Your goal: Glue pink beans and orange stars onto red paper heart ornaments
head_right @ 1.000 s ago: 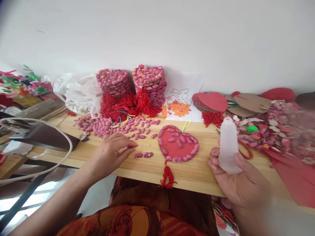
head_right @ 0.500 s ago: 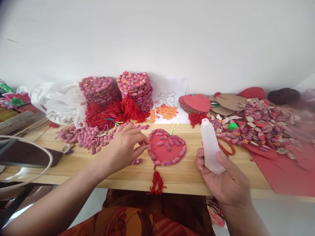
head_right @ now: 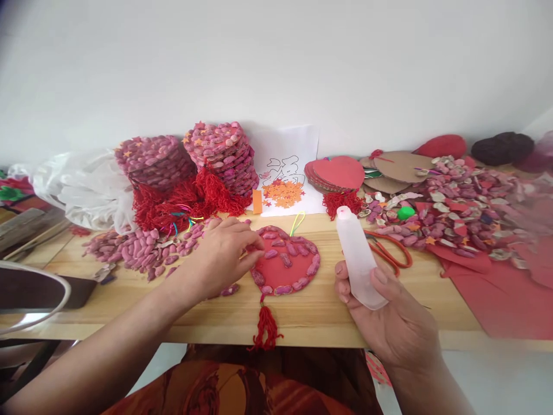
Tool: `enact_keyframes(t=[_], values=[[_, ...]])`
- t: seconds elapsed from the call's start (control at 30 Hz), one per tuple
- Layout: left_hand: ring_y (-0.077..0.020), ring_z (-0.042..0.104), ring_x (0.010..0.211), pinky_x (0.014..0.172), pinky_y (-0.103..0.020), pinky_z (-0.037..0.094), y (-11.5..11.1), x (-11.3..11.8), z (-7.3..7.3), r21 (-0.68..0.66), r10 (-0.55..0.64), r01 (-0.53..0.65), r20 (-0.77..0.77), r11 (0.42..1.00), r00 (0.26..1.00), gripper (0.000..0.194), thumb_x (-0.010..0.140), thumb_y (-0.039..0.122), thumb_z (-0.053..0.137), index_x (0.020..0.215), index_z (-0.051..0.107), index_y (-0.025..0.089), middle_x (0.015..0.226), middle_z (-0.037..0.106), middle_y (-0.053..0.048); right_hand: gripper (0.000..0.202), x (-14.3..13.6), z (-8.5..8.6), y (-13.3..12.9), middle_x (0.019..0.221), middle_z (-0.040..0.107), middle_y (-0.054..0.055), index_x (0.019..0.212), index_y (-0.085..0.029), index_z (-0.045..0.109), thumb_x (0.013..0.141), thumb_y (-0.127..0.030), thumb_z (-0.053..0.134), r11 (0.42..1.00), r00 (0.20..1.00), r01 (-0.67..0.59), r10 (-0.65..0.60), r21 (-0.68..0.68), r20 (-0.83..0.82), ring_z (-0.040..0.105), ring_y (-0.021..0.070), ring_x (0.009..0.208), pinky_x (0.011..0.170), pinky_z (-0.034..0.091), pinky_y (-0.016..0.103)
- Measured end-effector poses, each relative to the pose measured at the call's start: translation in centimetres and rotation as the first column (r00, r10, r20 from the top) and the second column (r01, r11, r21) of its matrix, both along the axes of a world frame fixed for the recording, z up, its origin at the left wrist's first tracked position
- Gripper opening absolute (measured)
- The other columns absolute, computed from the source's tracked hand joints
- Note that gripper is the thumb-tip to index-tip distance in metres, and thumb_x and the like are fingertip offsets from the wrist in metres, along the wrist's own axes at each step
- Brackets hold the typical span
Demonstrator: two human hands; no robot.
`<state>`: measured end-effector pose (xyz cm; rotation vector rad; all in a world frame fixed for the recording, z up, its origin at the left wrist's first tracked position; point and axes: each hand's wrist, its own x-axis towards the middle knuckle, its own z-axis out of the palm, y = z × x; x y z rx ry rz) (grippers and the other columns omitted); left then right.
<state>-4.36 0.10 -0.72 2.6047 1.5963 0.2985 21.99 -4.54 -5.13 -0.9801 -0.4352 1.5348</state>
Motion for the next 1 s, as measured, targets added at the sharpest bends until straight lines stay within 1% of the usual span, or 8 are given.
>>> enact_keyframes(t=[0.13, 0.27, 0.37, 0.47, 0.63, 0.73, 0.9, 1.0], values=[[-0.0238, 0.057, 0.089, 0.082, -0.040, 0.038, -0.3, -1.8, 0.3, -0.016, 0.050, -0.050, 0.030, 0.999, 0.998, 0.019, 0.093, 0.032, 0.060, 0.083, 0.072, 0.021, 0.085, 0.071, -0.004, 0.030, 0.1, -0.1, -0.1, 0.083, 0.066, 0.010, 0.092, -0.018, 0.076, 0.064, -0.030, 0.079, 1.000, 1.000, 0.003, -0.003, -0.019, -0.006, 0.061, 0.0202, 0.070, 0.058, 0.055, 0.029], [-0.0224, 0.058, 0.086, 0.081, -0.039, 0.038, -1.0, -3.5, 0.2, 0.007, 0.069, -0.069, 0.070, 0.998, 0.995, 0.025, 0.096, 0.036, 0.056, 0.082, 0.072, 0.022, 0.079, 0.070, -0.002, 0.032, 0.1, -0.1, -0.2, 0.082, 0.065, 0.010, 0.096, -0.018, 0.076, 0.066, -0.030, 0.078, 0.999, 1.000, -0.027, 0.027, 0.017, -0.003, 0.060, 0.0195, 0.069, 0.056, 0.054, 0.028], [-0.0212, 0.058, 0.085, 0.085, -0.040, 0.039, -2.0, -4.5, 0.0, 0.022, 0.054, -0.057, 0.101, 0.998, 0.993, 0.027, 0.099, 0.034, 0.051, 0.086, 0.072, 0.022, 0.081, 0.071, -0.002, 0.029, 0.1, -0.1, -0.2, 0.083, 0.065, 0.010, 0.097, -0.018, 0.076, 0.070, -0.029, 0.075, 0.998, 0.999, -0.044, 0.044, 0.036, -0.009, 0.060, 0.0194, 0.071, 0.058, 0.054, 0.028], [-0.0216, 0.059, 0.089, 0.087, -0.040, 0.040, -3.2, -5.4, -0.3, 0.011, 0.056, -0.058, 0.121, 0.998, 0.991, 0.028, 0.099, 0.032, 0.049, 0.088, 0.071, 0.021, 0.086, 0.072, -0.003, 0.027, 0.2, -0.2, -0.2, 0.085, 0.065, 0.010, 0.097, -0.019, 0.075, 0.073, -0.029, 0.073, 0.998, 0.998, -0.051, 0.052, 0.043, -0.018, 0.060, 0.0196, 0.072, 0.059, 0.054, 0.028], [-0.0209, 0.061, 0.089, 0.083, -0.037, 0.044, -5.0, -7.5, -0.9, -0.009, 0.076, -0.076, 0.195, 0.997, 0.978, 0.028, 0.100, 0.031, 0.047, 0.093, 0.072, 0.020, 0.090, 0.072, -0.005, 0.024, 0.3, -0.2, -0.3, 0.085, 0.065, 0.010, 0.095, -0.019, 0.074, 0.074, -0.029, 0.072, 0.998, 0.999, -0.046, 0.046, 0.048, -0.005, 0.059, 0.0192, 0.073, 0.059, 0.054, 0.028], [-0.0207, 0.062, 0.088, 0.082, -0.036, 0.046, -5.9, -8.7, -1.2, -0.014, 0.094, -0.093, 0.214, 0.996, 0.972, 0.025, 0.098, 0.028, 0.048, 0.098, 0.072, 0.019, 0.090, 0.072, -0.005, 0.025, 0.1, -0.1, -0.2, 0.084, 0.064, 0.010, 0.095, -0.018, 0.074, 0.073, -0.029, 0.072, 0.998, 0.999, -0.048, 0.048, 0.041, 0.005, 0.059, 0.0188, 0.072, 0.058, 0.054, 0.028], [-0.0206, 0.063, 0.089, 0.083, -0.036, 0.047, -7.2, -9.8, -1.1, -0.029, 0.137, -0.133, 0.230, 0.991, 0.964, 0.024, 0.096, 0.023, 0.049, 0.102, 0.072, 0.019, 0.087, 0.073, -0.005, 0.022, -0.6, 0.6, 0.1, 0.087, 0.065, 0.007, 0.093, -0.024, 0.072, 0.071, -0.027, 0.074, 0.999, 0.999, 0.033, -0.033, -0.001, 0.000, 0.059, 0.0191, 0.075, 0.056, 0.055, 0.027], [-0.0199, 0.064, 0.089, 0.085, -0.036, 0.047, -7.8, -10.2, -0.6, -0.011, 0.163, -0.165, 0.248, 0.986, 0.955, 0.023, 0.097, 0.023, 0.050, 0.100, 0.073, 0.019, 0.089, 0.074, -0.006, 0.029, -0.7, 0.7, 0.4, 0.081, 0.064, 0.006, 0.092, -0.024, 0.071, 0.064, -0.024, 0.078, 0.999, 0.999, 0.029, -0.028, -0.034, 0.021, 0.058, 0.0186, 0.071, 0.053, 0.055, 0.027]])
